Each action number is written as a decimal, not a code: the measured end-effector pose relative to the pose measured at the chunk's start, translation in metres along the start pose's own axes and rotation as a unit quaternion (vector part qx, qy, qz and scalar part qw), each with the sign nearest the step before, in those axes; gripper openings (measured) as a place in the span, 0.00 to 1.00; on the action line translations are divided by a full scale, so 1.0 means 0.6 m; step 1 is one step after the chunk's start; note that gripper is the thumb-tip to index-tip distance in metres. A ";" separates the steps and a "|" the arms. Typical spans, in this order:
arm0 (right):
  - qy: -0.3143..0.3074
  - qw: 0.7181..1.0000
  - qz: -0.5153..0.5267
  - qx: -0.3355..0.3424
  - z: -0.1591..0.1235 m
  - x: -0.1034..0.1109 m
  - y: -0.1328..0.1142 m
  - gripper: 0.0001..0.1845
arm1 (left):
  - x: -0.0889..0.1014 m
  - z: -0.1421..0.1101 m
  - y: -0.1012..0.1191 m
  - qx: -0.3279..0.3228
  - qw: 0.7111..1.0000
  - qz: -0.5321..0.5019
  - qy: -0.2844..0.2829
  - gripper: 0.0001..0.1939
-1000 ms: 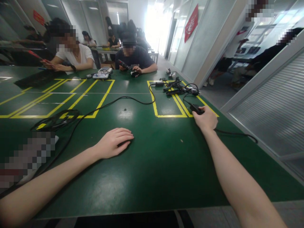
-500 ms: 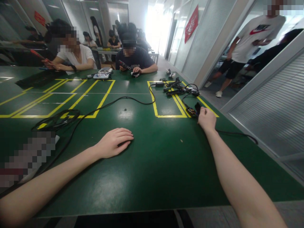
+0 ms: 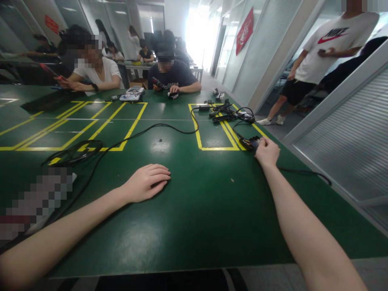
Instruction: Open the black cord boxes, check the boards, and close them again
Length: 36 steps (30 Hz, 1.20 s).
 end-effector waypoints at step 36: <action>-0.010 0.980 -0.094 0.178 0.013 -0.015 0.019 0.13 | -0.001 -0.001 0.000 -0.001 1.000 -0.006 -0.006 0.13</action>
Point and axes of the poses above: each hand's wrist, its own z-axis towards the middle knuckle, its own x-axis out of the back of the hand, y = z × x, the point moved 2 cm from there along z, towards the middle knuckle, and after that the axes turned 9 degrees about x, right-handed, at the moved point
